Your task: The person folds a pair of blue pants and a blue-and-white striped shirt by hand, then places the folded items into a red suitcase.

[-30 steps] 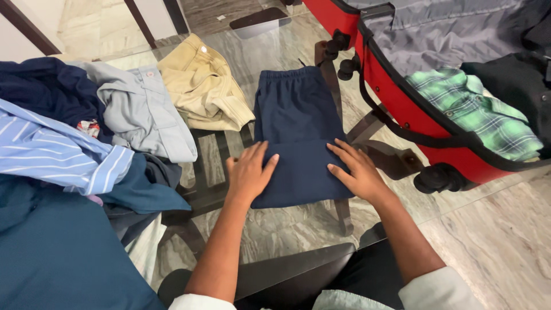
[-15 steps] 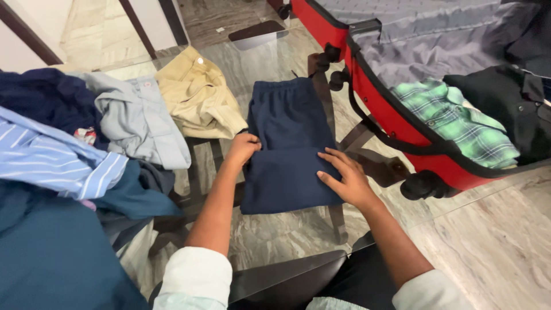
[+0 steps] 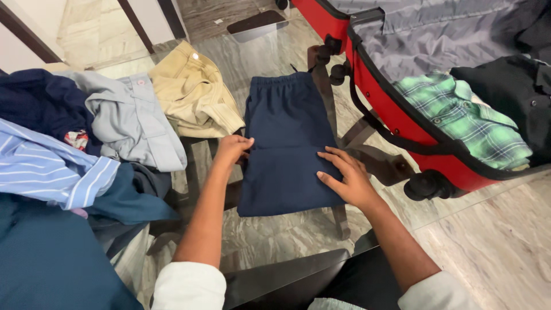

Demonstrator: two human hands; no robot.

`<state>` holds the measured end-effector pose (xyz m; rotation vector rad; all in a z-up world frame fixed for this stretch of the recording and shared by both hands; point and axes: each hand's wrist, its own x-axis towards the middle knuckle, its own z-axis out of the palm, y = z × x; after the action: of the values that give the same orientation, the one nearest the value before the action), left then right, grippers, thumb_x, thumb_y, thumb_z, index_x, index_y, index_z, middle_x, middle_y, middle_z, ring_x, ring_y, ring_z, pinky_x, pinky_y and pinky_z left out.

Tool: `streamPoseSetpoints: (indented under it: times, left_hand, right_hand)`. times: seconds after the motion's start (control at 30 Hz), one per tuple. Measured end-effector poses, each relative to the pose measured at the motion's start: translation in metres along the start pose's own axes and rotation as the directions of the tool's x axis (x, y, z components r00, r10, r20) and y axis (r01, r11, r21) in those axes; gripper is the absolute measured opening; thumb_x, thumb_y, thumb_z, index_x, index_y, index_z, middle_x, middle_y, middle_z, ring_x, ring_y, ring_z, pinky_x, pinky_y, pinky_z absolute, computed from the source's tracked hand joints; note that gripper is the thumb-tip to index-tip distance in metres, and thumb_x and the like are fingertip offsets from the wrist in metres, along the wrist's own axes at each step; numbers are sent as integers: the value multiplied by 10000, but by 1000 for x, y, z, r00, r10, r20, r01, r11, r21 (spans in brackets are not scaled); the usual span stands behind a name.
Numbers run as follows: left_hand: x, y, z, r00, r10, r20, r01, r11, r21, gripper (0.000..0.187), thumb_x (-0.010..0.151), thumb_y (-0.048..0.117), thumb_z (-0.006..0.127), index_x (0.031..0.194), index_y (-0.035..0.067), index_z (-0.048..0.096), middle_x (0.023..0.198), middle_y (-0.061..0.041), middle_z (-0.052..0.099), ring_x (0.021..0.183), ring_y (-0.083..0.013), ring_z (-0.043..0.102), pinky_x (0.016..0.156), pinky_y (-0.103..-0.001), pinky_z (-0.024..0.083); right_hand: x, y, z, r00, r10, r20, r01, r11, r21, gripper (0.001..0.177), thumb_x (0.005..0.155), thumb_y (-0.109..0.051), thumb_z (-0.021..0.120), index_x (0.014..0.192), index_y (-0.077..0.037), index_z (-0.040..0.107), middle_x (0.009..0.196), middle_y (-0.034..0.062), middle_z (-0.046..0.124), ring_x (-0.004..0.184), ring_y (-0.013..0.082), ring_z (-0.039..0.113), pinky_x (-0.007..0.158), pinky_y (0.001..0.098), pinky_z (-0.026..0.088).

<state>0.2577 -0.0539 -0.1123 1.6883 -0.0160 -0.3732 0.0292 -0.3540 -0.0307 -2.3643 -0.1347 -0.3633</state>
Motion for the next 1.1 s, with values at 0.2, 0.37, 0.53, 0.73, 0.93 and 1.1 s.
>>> streamPoseSetpoints:
  times: [0.2, 0.37, 0.53, 0.73, 0.93, 1.1]
  left_hand:
    - [8, -14, -5, 990, 85, -116, -74, 992, 100, 216, 899, 231, 766, 910, 23, 710, 775, -90, 711, 641, -187, 661, 572, -345, 490]
    - [-27, 8, 17, 780, 594, -198, -352, 678, 646, 143, 830, 64, 718, 970, 43, 696, 821, -165, 715, 794, -355, 693, 714, -458, 539]
    - [-102, 44, 14, 737, 662, 137, -448, 326, 832, 490, 924, -60, 605, 1365, 152, 631, 1121, -171, 649, 1092, -354, 636, 931, -456, 516]
    - [-159, 63, -13, 549, 674, 495, -675, 8, 738, 819, 714, -146, 568, 1458, 195, 558, 1570, -93, 458, 1417, -325, 466, 1024, -450, 477]
    - [-158, 58, -14, 519, 610, 599, -747, -17, 665, 754, 737, -163, 568, 1411, 171, 608, 1577, -75, 484, 1438, -305, 475, 1020, -421, 478]
    - [-159, 47, -9, 559, 679, 475, -789, 261, 556, 634, 777, -135, 581, 1342, 145, 657, 1504, -73, 578, 1360, -301, 564, 1105, -409, 480]
  right_hand:
    - [1, -3, 0, 1000, -1, 7, 1, 1000, -19, 530, 883, -426, 695, 1355, -187, 656, 1513, 71, 545, 1380, 329, 512, 1162, 494, 324]
    - [1, -5, 0, 1000, 4, 31, -2, 998, -65, 526, 898, -431, 670, 1369, -200, 646, 1515, 73, 538, 1391, 336, 487, 1166, 504, 283]
    - [1, 26, 9, 1000, -16, 19, 13, 988, 152, 405, 1029, -267, 552, 1422, -190, 617, 1504, 79, 560, 1385, 308, 507, 1160, 486, 322]
    - [9, 73, 7, 997, 7, -80, 32, 884, 467, 593, 830, 129, 504, 1329, -165, 634, 1512, 70, 591, 1451, 248, 533, 1139, 419, 442]
    - [10, 15, -11, 985, 65, 161, -109, 954, 280, 756, 726, 209, 623, 1343, -228, 642, 1609, 37, 392, 1445, 262, 448, 942, 398, 557]
    - [3, -8, -19, 977, -21, 211, 6, 998, 70, 696, 704, 149, 689, 1279, -242, 688, 1649, 38, 360, 1429, 266, 467, 949, 390, 605]
